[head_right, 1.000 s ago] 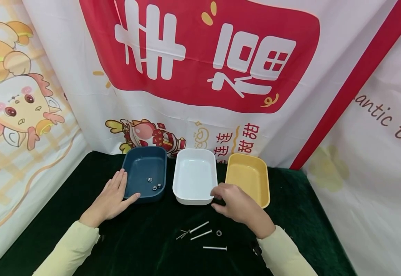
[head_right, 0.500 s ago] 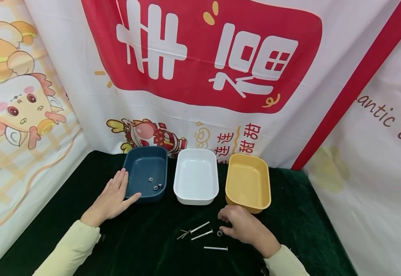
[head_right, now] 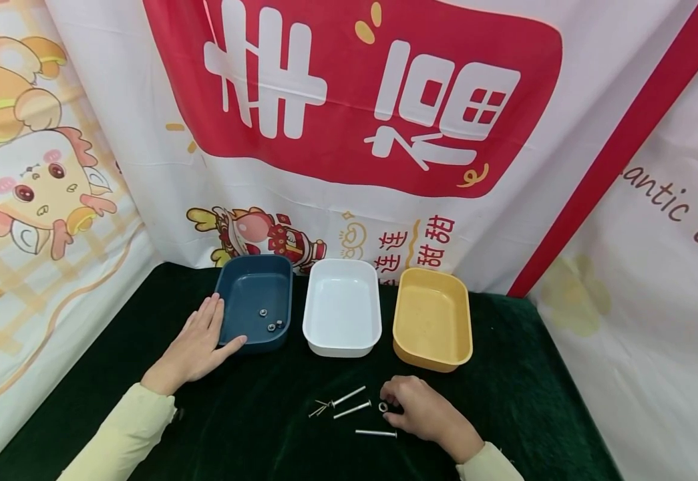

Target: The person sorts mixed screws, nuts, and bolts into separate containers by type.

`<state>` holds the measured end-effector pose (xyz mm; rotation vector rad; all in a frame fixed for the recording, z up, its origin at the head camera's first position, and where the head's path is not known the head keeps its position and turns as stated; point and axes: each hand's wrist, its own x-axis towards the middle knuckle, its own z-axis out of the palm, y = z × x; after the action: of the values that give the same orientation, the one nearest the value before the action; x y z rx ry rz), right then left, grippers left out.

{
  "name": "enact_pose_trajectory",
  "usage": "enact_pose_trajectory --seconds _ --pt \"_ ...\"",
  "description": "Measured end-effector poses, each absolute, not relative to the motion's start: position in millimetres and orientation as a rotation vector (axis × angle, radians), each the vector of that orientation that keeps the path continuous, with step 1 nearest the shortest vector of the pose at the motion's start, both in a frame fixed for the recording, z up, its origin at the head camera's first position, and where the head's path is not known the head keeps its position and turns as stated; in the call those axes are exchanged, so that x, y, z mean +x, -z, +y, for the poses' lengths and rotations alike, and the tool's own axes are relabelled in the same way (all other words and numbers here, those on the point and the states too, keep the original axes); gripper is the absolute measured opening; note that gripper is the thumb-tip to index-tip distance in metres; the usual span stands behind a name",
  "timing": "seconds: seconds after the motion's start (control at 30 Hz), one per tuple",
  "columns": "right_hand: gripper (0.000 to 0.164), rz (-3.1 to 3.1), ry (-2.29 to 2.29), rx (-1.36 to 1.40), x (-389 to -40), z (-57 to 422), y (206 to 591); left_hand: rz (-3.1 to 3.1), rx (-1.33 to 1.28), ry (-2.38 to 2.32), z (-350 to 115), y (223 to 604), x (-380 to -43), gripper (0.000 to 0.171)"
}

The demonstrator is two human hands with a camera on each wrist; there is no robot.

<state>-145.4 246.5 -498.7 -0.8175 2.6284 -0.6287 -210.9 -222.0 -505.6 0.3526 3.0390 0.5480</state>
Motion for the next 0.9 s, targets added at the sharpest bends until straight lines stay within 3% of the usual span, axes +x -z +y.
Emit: enact_pose_trajectory --seconds 0.9 --pt "0.014 2.609 0.491 -0.855 -154.2 236.7 497.7 3.034 0.346 -0.538 -222.4 507.6 -213.4 0.108"
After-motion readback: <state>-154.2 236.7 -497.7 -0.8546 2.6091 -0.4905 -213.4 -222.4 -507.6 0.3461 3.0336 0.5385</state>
